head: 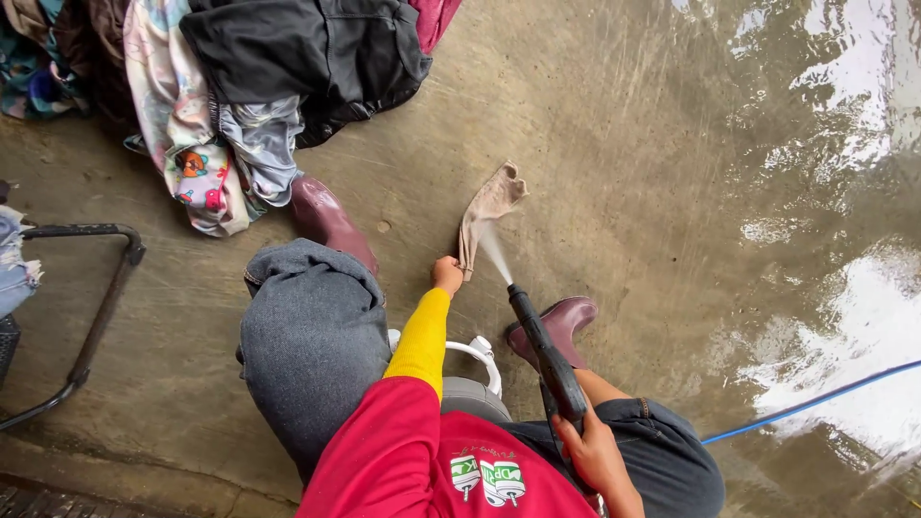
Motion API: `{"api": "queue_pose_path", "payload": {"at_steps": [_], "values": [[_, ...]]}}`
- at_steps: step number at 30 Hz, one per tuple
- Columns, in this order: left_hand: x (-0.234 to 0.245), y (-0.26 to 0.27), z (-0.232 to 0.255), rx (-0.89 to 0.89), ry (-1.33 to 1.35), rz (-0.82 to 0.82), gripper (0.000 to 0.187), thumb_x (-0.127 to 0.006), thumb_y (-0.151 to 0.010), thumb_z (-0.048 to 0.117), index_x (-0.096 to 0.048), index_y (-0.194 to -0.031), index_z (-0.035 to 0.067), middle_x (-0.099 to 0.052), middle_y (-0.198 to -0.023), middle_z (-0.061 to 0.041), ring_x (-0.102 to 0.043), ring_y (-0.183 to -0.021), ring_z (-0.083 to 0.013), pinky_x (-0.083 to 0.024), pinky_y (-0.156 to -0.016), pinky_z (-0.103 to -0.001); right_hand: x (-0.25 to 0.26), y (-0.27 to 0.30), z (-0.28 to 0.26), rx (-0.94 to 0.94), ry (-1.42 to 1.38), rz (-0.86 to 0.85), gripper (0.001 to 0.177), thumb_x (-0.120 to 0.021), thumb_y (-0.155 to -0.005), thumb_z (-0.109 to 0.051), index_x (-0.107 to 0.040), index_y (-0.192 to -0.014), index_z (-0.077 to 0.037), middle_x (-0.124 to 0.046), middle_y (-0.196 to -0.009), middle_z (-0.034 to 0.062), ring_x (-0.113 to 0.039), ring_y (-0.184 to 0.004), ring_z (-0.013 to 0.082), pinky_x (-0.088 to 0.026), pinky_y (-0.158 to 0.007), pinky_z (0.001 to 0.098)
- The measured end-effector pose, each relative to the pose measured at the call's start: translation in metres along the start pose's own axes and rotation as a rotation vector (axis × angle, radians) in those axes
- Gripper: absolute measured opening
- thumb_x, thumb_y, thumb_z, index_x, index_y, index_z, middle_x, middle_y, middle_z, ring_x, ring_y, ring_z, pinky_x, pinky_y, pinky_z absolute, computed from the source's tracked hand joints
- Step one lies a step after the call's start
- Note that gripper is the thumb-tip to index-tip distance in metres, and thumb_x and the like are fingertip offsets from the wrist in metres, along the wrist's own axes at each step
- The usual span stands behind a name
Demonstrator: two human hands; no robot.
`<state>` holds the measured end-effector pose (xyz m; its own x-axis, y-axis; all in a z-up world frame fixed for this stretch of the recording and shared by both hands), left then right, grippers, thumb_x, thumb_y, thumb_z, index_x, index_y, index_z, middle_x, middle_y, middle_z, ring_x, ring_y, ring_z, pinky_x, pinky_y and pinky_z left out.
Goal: The person uses a high-pressure water spray gun to clean a black garment on a wet concrete floor. They repeatedly spray the fabric, unfold it, and flip it over to ensure both sides are thoroughly rinsed.
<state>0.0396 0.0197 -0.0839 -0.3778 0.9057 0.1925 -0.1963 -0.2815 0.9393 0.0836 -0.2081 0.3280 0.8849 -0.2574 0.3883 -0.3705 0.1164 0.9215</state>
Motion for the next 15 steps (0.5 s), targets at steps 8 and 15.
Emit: {"api": "queue_pose_path", "payload": {"at_steps": [8,15], "values": [[0.008,0.018,0.007,-0.059,-0.116,-0.041,0.020,-0.052,-0.101,0.004,-0.072,-0.100,0.002,-0.073,-0.103,-0.013,-0.066,-0.095,-0.0266,-0.051,-0.083,-0.039,0.011,-0.009,-0.015,0.051,-0.069,0.106,0.035,-0.059,-0.093,-0.043,-0.068,-0.100,-0.010,-0.075,-0.065,0.0089,-0.070,-0.064,0.0224,-0.051,-0.070,0.0357],[0.016,0.028,0.001,-0.107,-0.219,-0.042,0.033,-0.057,-0.096,0.006,-0.074,-0.124,0.009,-0.070,-0.132,-0.011,-0.067,-0.118,-0.0333,-0.052,-0.097,-0.039,-0.008,0.011,-0.023,0.121,0.036,-0.018,0.062,-0.057,-0.090,-0.040,-0.046,-0.151,-0.034,-0.073,-0.071,0.0090,-0.070,-0.074,0.0216,-0.052,-0.080,0.0327]]}}
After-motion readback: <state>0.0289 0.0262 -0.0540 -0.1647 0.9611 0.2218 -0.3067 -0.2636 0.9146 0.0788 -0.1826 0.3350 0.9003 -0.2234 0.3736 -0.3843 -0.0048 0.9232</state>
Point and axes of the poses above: each hand's wrist, its own y-axis away from the middle knuckle, its own x-axis out of the back of the hand, z = x × y, the point moved 5 cm from there along -y, towards the middle knuckle
